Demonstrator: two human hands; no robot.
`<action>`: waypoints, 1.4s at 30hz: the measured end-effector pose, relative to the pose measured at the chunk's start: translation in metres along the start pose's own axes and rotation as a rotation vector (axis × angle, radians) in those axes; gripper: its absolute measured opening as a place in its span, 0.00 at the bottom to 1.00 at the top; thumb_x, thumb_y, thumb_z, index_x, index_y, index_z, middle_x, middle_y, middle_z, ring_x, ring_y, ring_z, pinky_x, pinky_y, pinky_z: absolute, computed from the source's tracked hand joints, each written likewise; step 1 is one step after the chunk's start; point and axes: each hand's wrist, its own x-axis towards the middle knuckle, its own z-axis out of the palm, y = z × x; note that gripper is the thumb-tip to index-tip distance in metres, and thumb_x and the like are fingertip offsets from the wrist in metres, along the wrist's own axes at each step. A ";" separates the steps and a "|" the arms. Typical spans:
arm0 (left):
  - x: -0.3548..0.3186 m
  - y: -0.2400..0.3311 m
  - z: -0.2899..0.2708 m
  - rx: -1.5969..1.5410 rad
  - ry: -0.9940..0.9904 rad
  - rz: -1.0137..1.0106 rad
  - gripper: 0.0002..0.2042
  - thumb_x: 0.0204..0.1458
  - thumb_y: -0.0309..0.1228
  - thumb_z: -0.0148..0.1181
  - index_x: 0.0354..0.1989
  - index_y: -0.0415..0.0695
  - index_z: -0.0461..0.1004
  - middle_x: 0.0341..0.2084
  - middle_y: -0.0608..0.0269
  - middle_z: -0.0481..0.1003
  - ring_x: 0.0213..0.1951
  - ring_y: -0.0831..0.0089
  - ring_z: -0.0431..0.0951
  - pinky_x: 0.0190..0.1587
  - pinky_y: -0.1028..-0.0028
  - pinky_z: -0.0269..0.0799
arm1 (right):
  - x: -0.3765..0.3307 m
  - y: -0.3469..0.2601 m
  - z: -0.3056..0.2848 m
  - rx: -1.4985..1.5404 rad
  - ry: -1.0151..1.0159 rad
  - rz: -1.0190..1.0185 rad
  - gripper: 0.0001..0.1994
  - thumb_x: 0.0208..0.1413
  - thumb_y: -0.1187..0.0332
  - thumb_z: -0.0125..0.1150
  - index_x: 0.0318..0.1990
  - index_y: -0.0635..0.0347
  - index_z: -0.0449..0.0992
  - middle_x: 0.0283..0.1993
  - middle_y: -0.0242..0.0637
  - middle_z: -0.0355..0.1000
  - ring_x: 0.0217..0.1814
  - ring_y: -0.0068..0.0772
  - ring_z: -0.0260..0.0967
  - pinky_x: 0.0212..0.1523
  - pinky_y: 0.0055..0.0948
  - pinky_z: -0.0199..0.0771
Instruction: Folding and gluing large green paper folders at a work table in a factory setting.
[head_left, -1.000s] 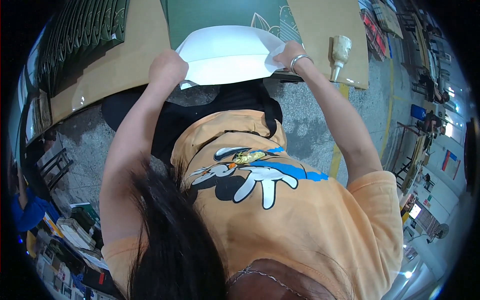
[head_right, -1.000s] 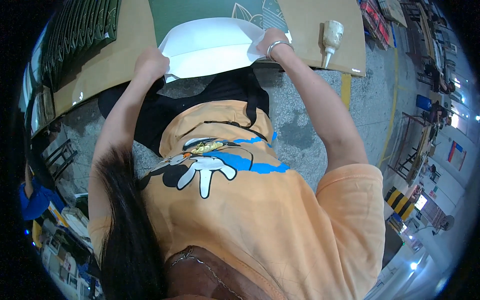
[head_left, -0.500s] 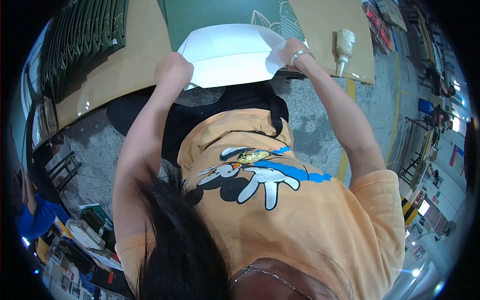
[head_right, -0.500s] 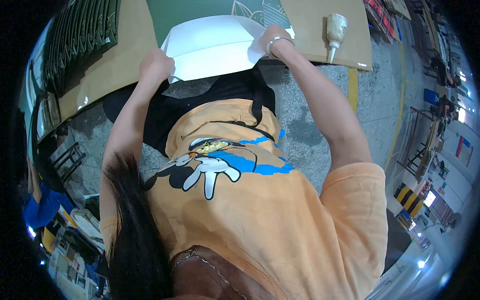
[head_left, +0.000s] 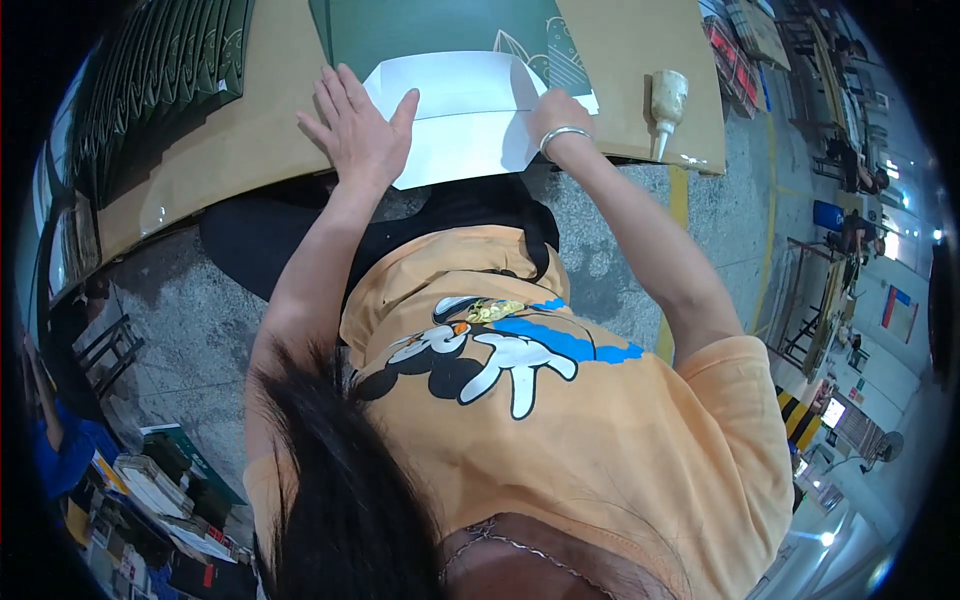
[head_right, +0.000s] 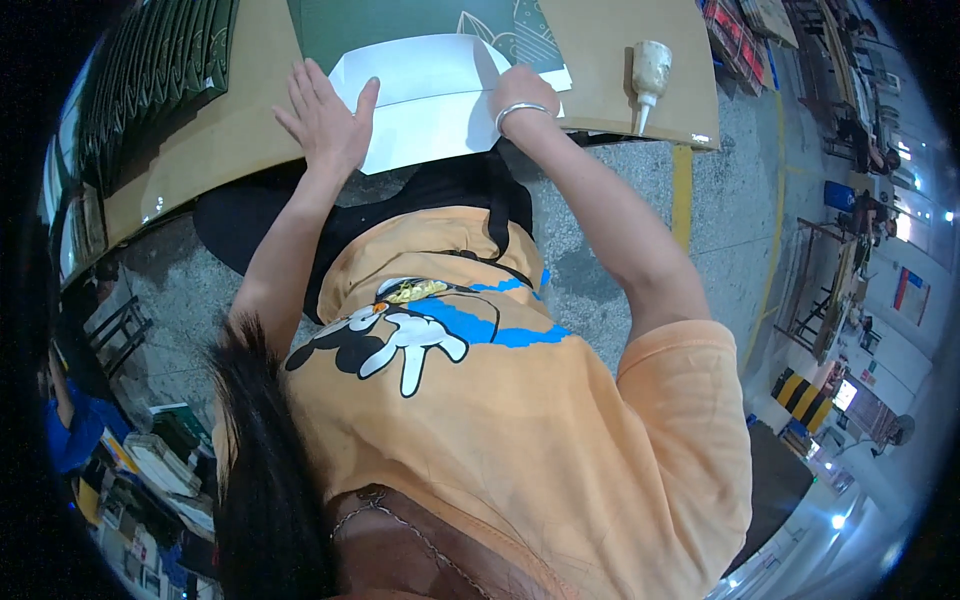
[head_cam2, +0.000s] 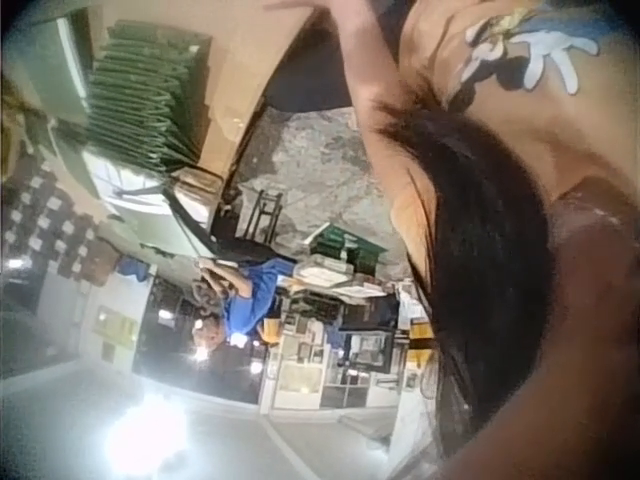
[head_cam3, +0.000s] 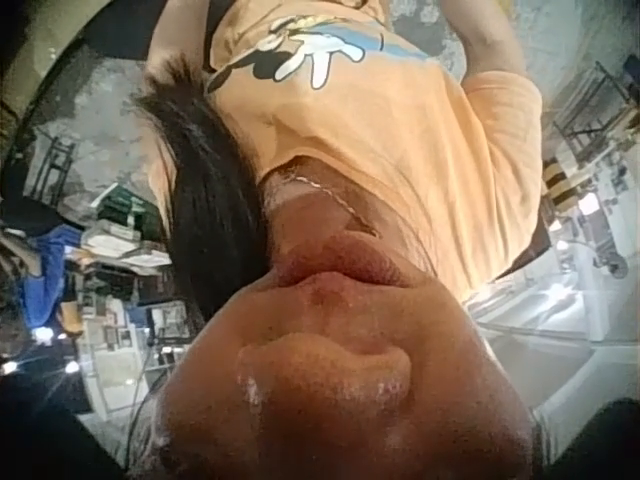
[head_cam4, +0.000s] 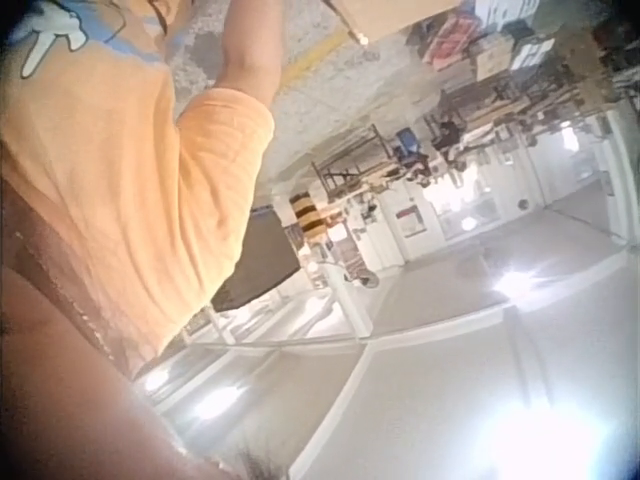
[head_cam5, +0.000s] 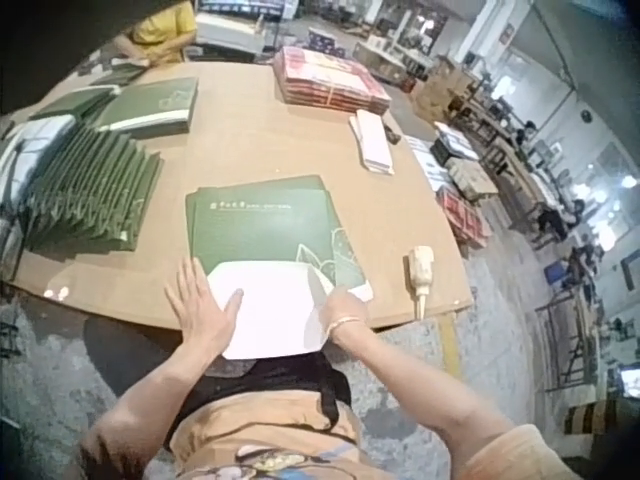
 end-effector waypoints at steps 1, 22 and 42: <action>0.001 -0.001 0.005 0.053 0.024 -0.019 0.43 0.55 0.58 0.41 0.68 0.34 0.43 0.68 0.42 0.43 0.70 0.54 0.39 0.66 0.43 0.26 | -0.002 -0.007 0.003 0.000 0.047 0.017 0.22 0.50 0.64 0.57 0.52 0.65 0.69 0.54 0.53 0.69 0.54 0.51 0.69 0.52 0.42 0.71; 0.003 -0.004 -0.002 0.022 -0.096 0.354 0.40 0.56 0.55 0.46 0.65 0.31 0.50 0.67 0.41 0.46 0.70 0.51 0.41 0.68 0.50 0.31 | 0.029 -0.002 0.048 -0.079 0.542 -0.683 0.37 0.59 0.44 0.44 0.66 0.66 0.53 0.70 0.56 0.46 0.75 0.51 0.37 0.71 0.45 0.35; 0.039 -0.039 -0.038 -0.400 -0.345 0.097 0.22 0.48 0.25 0.49 0.54 0.47 0.70 0.47 0.52 0.74 0.50 0.52 0.71 0.55 0.61 0.66 | 0.028 0.028 0.027 0.380 0.596 -0.670 0.22 0.53 0.75 0.49 0.57 0.62 0.67 0.51 0.45 0.71 0.54 0.46 0.66 0.57 0.40 0.62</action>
